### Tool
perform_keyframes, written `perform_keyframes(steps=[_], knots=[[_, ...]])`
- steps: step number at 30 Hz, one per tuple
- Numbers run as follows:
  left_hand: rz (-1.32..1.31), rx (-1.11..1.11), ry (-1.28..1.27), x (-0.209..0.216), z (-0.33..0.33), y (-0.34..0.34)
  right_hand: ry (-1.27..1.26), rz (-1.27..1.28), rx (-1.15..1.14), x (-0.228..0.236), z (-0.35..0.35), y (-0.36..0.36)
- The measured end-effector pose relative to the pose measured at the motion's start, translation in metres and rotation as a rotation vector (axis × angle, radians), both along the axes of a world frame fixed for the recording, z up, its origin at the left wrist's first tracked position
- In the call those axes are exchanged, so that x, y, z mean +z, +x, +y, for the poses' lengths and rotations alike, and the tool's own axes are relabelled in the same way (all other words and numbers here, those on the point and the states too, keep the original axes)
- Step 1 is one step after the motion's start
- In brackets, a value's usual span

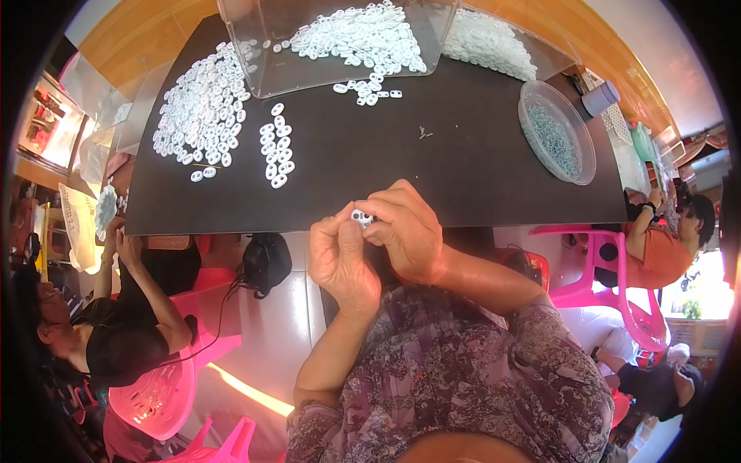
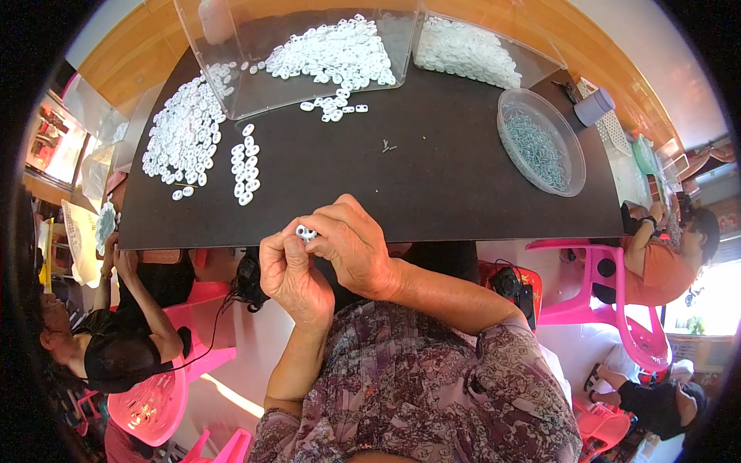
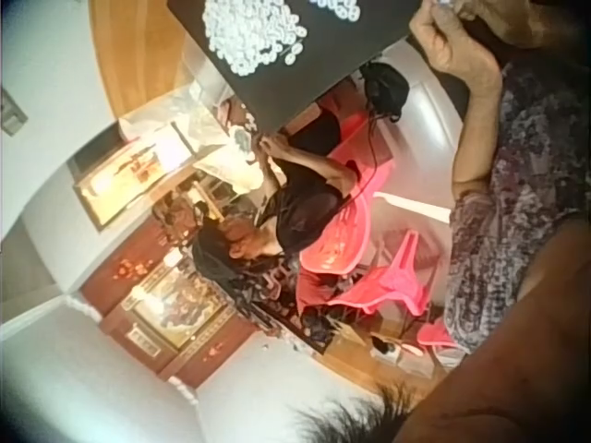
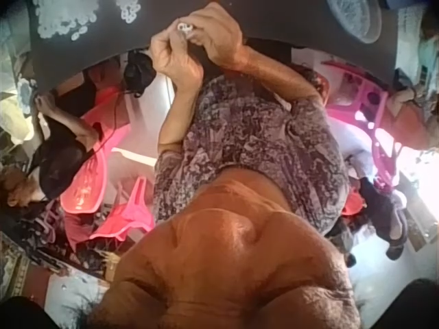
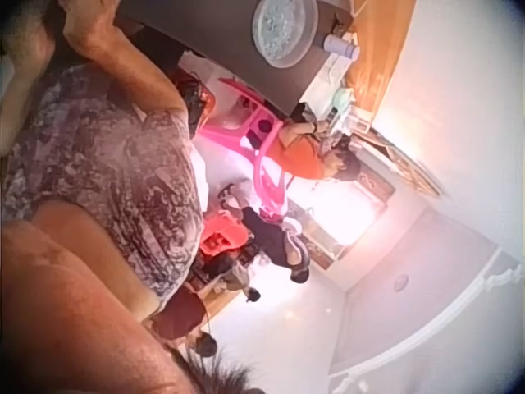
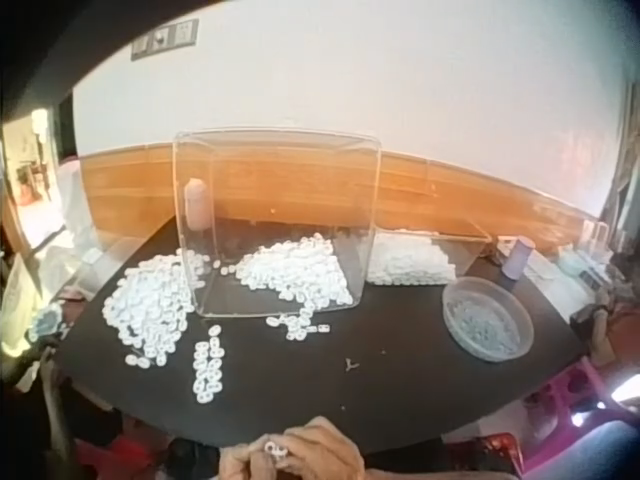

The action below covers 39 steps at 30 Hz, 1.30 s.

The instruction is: Manually joining small white plastic components by pressing them together.

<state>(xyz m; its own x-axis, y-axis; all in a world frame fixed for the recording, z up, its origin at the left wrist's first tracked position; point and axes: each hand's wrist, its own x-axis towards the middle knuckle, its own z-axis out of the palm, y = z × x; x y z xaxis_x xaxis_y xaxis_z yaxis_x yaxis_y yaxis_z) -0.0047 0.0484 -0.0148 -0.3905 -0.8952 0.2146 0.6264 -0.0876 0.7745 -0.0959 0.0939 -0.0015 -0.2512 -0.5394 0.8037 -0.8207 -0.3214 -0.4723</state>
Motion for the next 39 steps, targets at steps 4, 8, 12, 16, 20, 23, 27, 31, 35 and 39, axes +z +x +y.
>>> perform_keyframes(steps=[4,8,12,16,20,23,27,31,35,39], knots=[[-0.015,0.019,-0.019,-0.002,-0.001,-0.002,-0.02,0.016,0.0,-0.005,-0.002,0.001],[-0.007,0.012,0.011,-0.004,-0.002,-0.003,-0.014,-0.002,-0.023,-0.008,-0.004,0.001],[-0.026,0.01,0.059,-0.002,-0.003,-0.002,0.069,-0.11,0.004,-0.003,-0.001,0.005],[-0.014,-0.019,0.085,-0.002,-0.001,0.0,0.074,-0.12,0.009,-0.002,0.001,0.004],[-0.035,-0.01,0.053,-0.003,0.0,0.001,0.023,-0.075,-0.011,-0.004,0.0,0.003],[-0.047,0.016,-0.008,-0.005,0.001,0.001,0.005,-0.051,-0.008,-0.003,0.0,0.004],[-0.033,0.026,-0.025,-0.008,0.001,-0.001,-0.005,-0.01,-0.02,-0.008,-0.001,0.004],[-0.007,-0.022,-0.013,-0.009,0.003,0.0,0.017,-0.019,-0.048,-0.011,0.0,0.005],[-0.007,-0.02,-0.035,-0.011,-0.001,0.001,0.007,0.001,-0.057,-0.009,-0.005,0.007],[-0.096,0.095,-0.067,-0.008,-0.006,0.002,0.017,-0.148,-0.015,0.001,-0.01,0.012]])
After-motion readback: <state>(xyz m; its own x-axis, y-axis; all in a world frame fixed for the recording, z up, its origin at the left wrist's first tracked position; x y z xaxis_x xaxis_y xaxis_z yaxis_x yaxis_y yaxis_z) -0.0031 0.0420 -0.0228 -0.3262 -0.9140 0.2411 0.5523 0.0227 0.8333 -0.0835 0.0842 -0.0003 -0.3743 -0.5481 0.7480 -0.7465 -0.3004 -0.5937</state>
